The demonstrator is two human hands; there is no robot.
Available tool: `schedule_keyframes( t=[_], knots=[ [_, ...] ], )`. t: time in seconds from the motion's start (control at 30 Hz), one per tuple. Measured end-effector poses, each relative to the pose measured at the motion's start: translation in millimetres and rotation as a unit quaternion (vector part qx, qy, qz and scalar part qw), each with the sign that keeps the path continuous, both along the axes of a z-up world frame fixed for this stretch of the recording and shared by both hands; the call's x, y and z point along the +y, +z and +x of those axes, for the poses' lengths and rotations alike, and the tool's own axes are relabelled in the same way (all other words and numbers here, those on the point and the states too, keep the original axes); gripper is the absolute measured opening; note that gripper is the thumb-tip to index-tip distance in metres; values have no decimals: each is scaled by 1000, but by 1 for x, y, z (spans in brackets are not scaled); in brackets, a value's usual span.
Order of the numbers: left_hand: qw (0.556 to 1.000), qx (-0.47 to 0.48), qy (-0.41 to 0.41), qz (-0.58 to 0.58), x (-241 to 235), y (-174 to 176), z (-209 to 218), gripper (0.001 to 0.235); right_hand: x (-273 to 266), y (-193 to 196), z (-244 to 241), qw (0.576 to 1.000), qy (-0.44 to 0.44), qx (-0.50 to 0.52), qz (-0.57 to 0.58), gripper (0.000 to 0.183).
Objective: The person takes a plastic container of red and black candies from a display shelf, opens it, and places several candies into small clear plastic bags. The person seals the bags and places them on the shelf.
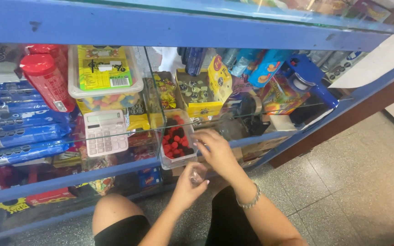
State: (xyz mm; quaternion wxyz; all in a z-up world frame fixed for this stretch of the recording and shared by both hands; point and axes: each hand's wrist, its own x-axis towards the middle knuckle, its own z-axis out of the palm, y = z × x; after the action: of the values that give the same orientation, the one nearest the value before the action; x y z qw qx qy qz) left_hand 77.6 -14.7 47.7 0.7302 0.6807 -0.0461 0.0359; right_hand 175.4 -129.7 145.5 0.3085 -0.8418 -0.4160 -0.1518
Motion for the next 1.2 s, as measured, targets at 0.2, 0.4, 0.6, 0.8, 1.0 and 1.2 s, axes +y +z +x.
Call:
schedule_keyframes(
  t=[0.2, 0.4, 0.6, 0.8, 1.0, 1.2],
  knots=[
    [997, 14, -68, -16, 13, 2, 3, 35, 64, 22, 59, 951, 28, 194, -237, 33],
    [994, 51, -84, -51, 21, -11, 10, 33, 83, -26, 94, 890, 126, -171, -405, 14],
    [993, 75, -79, -35, 26, -10, 12, 28, 76, -12, 90, 887, 165, -223, -370, 25],
    [994, 72, -81, -14, 31, -5, 7, 30, 74, -16, 93, 869, 175, -177, -427, 36],
    [994, 78, -75, -25, 32, -4, 5, 32, 81, 9, 91, 878, 152, -65, -449, 23],
    [994, 45, -82, -53, 32, -13, 7, 33, 61, 14, 96, 951, 141, 272, -38, 28]
  ],
)
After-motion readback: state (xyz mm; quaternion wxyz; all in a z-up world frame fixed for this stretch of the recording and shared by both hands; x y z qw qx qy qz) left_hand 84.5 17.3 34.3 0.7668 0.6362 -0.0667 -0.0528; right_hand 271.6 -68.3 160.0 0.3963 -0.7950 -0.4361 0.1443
